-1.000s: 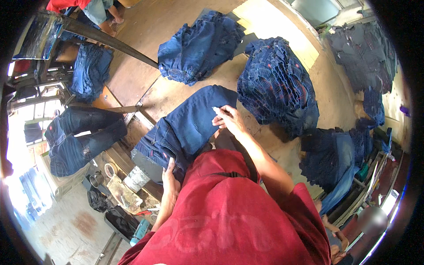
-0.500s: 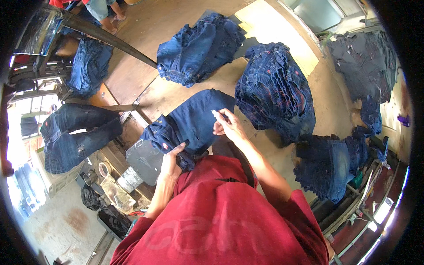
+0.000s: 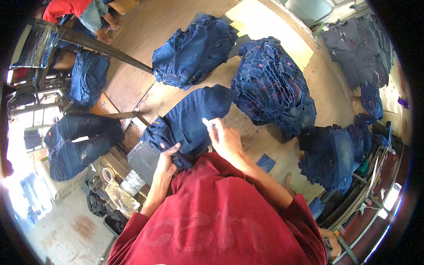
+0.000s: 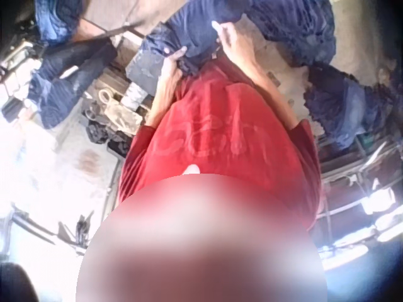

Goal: The person repeatedly picks up pairs of jeans from a pile, lays them on a table, and uses a white marker to draw circles on the thigh area. After marking, the jeans are placed back on the pile. The process is repeated for multiple pairs.

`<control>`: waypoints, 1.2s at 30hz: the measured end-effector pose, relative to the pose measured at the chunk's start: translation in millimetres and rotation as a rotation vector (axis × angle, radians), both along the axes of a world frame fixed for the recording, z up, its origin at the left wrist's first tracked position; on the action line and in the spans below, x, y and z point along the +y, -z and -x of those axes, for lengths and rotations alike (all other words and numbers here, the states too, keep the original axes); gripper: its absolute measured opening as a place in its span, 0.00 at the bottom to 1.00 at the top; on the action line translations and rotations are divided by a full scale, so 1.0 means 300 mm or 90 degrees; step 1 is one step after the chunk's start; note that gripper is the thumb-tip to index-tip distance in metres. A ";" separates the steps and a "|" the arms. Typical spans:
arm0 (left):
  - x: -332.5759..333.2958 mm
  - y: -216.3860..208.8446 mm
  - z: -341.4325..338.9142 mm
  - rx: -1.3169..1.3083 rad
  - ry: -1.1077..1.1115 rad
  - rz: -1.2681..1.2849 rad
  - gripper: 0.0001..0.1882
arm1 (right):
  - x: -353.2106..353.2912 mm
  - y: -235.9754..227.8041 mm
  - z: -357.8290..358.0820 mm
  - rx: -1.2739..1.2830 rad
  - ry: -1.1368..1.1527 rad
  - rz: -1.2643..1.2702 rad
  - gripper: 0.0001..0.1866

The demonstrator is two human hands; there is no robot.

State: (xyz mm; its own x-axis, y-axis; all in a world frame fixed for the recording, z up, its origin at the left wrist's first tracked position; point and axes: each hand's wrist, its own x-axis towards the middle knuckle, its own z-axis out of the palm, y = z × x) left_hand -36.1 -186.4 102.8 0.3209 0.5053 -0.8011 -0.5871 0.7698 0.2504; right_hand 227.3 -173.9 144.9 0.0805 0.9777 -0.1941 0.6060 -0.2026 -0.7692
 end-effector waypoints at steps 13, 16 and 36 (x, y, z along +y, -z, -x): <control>0.050 0.083 0.084 -0.006 0.193 -0.201 0.30 | -0.060 -0.131 0.228 -0.181 -0.246 -0.112 0.13; 0.049 0.108 0.090 0.007 0.205 -0.193 0.29 | -0.044 -0.131 0.233 -0.274 -0.115 -0.166 0.18; 0.025 0.061 0.045 0.106 0.110 -0.140 0.38 | 0.053 0.037 -0.039 0.034 -0.067 -0.078 0.05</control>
State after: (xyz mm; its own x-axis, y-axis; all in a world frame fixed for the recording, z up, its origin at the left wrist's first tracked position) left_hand -49.7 -178.9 84.5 0.2906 0.6219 -0.7272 -0.3891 0.7711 0.5040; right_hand 238.9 -158.0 133.8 -0.0313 0.9968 -0.0736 0.5769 -0.0421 -0.8157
